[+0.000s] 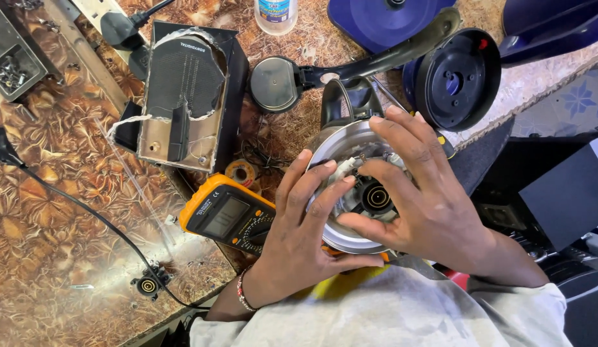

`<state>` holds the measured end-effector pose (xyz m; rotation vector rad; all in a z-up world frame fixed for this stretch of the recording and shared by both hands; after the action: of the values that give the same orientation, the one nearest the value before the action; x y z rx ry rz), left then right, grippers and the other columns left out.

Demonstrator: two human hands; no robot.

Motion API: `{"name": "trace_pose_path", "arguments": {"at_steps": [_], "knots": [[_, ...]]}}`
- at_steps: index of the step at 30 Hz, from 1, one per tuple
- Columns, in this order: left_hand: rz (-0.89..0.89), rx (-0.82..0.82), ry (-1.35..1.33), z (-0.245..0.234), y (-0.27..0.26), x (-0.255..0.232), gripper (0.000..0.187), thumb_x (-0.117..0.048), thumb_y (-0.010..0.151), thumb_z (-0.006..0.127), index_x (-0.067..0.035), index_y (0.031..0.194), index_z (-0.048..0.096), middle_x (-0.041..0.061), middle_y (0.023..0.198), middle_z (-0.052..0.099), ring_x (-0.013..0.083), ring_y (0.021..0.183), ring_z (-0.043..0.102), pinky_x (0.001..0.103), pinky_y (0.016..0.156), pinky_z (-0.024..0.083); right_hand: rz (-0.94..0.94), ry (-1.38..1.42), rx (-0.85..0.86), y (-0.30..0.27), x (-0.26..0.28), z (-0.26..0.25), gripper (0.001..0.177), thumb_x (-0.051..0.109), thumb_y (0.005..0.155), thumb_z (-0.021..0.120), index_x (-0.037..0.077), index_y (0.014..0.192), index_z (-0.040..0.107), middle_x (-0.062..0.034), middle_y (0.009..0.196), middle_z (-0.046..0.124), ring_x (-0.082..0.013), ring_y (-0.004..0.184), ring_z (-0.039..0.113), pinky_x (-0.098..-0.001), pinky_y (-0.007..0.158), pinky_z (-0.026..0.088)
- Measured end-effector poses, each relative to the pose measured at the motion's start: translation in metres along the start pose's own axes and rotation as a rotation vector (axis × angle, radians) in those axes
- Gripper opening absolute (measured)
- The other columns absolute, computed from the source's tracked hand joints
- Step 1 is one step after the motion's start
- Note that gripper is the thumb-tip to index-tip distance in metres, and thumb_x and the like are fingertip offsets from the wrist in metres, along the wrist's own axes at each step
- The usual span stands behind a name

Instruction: The person holds a circular electronic component, likely a ceiling fan motor housing, and uses orange-handled pliers to manipulate small internal parts. The hands repeatedly adjust and probe the central mechanism while the component is held steady in the left hand.

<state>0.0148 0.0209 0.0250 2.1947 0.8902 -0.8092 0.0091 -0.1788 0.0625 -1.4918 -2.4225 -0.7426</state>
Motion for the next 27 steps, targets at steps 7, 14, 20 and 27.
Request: {"name": "trace_pose_path", "arguments": {"at_steps": [7, 14, 20, 27], "knots": [[-0.009, 0.029, 0.016, 0.0048, -0.003, 0.0053, 0.091, -0.073, 0.088, 0.065, -0.008, 0.149, 0.043, 0.013, 0.152, 0.04, 0.0405, 0.154, 0.032, 0.064, 0.135, 0.036, -0.053, -0.006, 0.033, -0.0031, -0.0079, -0.0037, 0.064, 0.055, 0.095, 0.073, -0.006, 0.115, 0.067, -0.0264, 0.145, 0.046, -0.0514, 0.14, 0.047, -0.0682, 0.12, 0.045], [0.002, 0.038, 0.012, 0.0052, -0.0034, 0.008, 0.091, -0.073, 0.091, 0.063, -0.008, 0.151, 0.043, 0.013, 0.155, 0.037, 0.0418, 0.156, 0.031, 0.065, 0.136, 0.038, -0.046, -0.016, 0.034, -0.0026, -0.0063, -0.0038, 0.067, 0.058, 0.097, 0.063, -0.008, 0.111, 0.071, -0.0259, 0.143, 0.048, -0.0496, 0.141, 0.045, -0.0703, 0.12, 0.043], [0.012, 0.027, 0.012, 0.0056, -0.0031, 0.0087, 0.09, -0.072, 0.092, 0.064, -0.006, 0.149, 0.045, 0.015, 0.152, 0.04, 0.0428, 0.154, 0.034, 0.065, 0.134, 0.041, -0.053, -0.047, 0.005, -0.0007, -0.0059, -0.0028, 0.069, 0.058, 0.098, 0.064, -0.009, 0.109, 0.075, -0.0258, 0.137, 0.052, -0.0493, 0.135, 0.051, -0.0676, 0.117, 0.048], [0.008, 0.029, 0.021, 0.0048, -0.0016, 0.0084, 0.09, -0.073, 0.09, 0.067, -0.006, 0.147, 0.047, 0.014, 0.15, 0.041, 0.0424, 0.152, 0.035, 0.064, 0.133, 0.042, -0.055, -0.032, 0.019, 0.001, -0.0081, -0.0031, 0.068, 0.06, 0.095, 0.066, -0.007, 0.106, 0.072, -0.0275, 0.134, 0.052, -0.0484, 0.136, 0.05, -0.0701, 0.117, 0.047]]}}
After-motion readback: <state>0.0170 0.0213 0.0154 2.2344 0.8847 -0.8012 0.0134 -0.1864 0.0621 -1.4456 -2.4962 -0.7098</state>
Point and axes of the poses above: each hand's wrist, its own y-axis towards the middle knuckle, its own z-axis out of the palm, x = y × z, the point moved 1 cm from there along y, towards the middle knuckle
